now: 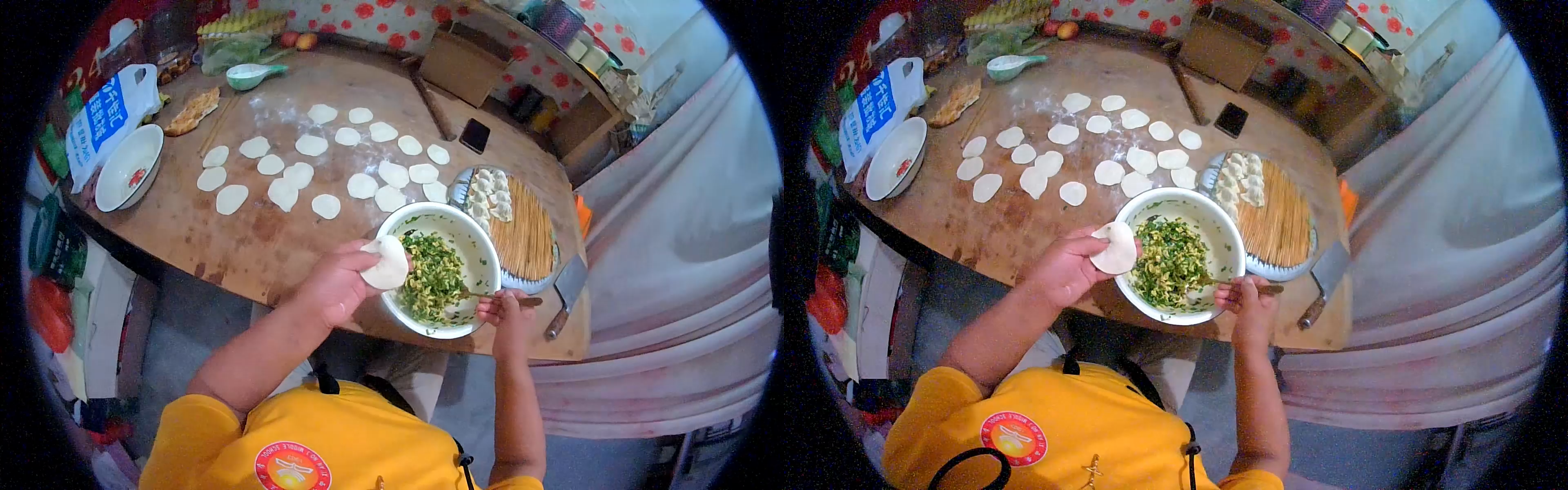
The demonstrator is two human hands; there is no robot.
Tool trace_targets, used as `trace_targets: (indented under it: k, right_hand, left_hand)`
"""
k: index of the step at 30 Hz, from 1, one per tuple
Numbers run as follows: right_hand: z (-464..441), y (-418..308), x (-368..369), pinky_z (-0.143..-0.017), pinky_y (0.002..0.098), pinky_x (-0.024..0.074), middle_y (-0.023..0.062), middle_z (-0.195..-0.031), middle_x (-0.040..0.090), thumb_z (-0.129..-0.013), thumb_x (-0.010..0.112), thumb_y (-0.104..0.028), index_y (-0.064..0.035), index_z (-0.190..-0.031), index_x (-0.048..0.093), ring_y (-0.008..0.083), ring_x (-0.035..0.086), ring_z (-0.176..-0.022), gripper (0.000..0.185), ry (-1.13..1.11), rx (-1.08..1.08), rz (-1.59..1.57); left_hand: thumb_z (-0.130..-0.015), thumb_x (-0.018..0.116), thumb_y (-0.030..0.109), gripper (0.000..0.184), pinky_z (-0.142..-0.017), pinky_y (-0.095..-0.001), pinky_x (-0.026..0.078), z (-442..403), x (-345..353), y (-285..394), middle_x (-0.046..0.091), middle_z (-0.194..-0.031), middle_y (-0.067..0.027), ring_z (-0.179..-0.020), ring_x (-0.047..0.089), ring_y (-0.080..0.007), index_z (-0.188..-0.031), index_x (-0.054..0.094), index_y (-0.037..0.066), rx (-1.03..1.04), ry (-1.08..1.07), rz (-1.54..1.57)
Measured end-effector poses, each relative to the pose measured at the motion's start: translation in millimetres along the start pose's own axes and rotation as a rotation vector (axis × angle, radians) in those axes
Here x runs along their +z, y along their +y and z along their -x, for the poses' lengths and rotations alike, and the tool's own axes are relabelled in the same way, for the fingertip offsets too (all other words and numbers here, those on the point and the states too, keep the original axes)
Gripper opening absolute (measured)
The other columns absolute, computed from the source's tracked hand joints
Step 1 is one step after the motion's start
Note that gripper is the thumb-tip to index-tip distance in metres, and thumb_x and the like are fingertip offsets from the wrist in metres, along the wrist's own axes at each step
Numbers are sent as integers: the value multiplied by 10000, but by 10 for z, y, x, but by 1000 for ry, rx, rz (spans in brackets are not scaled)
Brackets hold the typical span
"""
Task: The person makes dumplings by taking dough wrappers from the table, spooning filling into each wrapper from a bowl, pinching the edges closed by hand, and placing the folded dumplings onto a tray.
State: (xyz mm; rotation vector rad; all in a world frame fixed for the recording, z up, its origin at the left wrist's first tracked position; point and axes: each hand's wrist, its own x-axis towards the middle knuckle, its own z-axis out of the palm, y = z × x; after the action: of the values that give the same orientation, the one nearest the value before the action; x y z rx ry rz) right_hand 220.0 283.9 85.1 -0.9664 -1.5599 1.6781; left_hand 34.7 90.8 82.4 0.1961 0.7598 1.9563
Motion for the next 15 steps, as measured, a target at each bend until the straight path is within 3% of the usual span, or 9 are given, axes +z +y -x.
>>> trace_targets:
  k: [7,8,11,15]
  right_hand:
    - [-38,-17,-13,-530,281,527,174,-724,614,-894,464,-143,23,-855,517,209,616,-585,178,17,34,-137]
    - [-46,-26,-6,-535,279,528,173,-731,613,-895,461,-142,20,-864,513,208,616,-588,173,9,17,-172]
    - [-44,-109,24,-544,276,528,170,-748,612,-899,453,-143,16,-880,505,204,615,-594,168,11,1,-215]
    - [-30,-180,82,-576,286,534,168,-756,610,-920,419,-147,20,-874,499,195,616,-616,190,37,-65,-190]
  left_hand:
    - [-855,384,4,371,-922,-400,446,-220,183,-242,535,-1125,-217,-1043,552,-301,-1216,381,-85,-9,-9,-7]
    - [-837,401,-26,370,-918,-412,449,-262,222,-292,536,-1115,-215,-1035,552,-299,-1204,391,-77,-20,116,57]
    - [-823,429,-42,370,-913,-427,452,-322,373,-341,524,-1125,-214,-1038,547,-305,-1189,399,-79,-52,198,41]
    - [-785,401,-91,402,-912,-436,453,-471,393,-568,499,-1153,-188,-1067,522,-301,-1187,402,-74,-66,88,33]
